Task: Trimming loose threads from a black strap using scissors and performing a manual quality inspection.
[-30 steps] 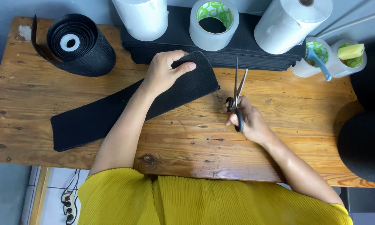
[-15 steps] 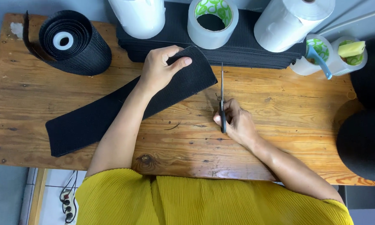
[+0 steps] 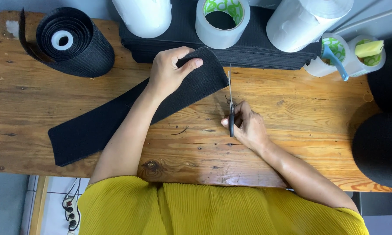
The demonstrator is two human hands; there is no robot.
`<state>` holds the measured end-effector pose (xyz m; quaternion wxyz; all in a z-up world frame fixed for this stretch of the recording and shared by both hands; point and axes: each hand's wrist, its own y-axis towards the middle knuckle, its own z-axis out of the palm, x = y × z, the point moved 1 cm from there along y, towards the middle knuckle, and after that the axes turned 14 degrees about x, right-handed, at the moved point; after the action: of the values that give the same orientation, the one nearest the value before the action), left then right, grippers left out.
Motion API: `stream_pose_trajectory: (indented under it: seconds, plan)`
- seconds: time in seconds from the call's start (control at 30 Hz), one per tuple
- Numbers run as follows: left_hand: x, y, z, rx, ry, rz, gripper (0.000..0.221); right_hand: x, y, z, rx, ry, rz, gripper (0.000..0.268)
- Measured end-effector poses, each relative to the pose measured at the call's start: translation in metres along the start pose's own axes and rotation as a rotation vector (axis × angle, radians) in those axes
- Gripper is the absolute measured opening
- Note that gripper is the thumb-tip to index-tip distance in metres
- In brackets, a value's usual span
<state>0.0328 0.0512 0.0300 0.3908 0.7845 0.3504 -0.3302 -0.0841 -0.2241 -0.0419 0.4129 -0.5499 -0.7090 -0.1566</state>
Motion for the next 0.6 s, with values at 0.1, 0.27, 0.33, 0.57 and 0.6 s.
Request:
stream_pose_trajectory:
  seconds: [0.1, 0.27, 0.33, 0.57, 0.6]
  plan:
    - [-0.001, 0.0, 0.003, -0.026, 0.025, 0.001, 0.019, 0.004, 0.002, 0.0, 0.003, 0.031, 0.001, 0.044]
    - [-0.002, 0.001, 0.001, 0.005, -0.003, 0.013, 0.02, -0.009, 0.008, 0.002, -0.012, 0.17, -0.114, 0.044]
    - [-0.005, 0.003, 0.001, 0.008, -0.012, 0.023, 0.02, -0.008, 0.014, 0.005, -0.043, 0.278, -0.187, 0.044]
    - [-0.012, 0.017, 0.001, 0.079, 0.007, 0.017, 0.022, 0.026, 0.042, 0.001, -0.263, 0.738, -0.538, 0.047]
    - [-0.01, 0.02, 0.001, 0.098, 0.005, 0.004, 0.021, 0.036, 0.044, -0.001, -0.298, 0.789, -0.561, 0.05]
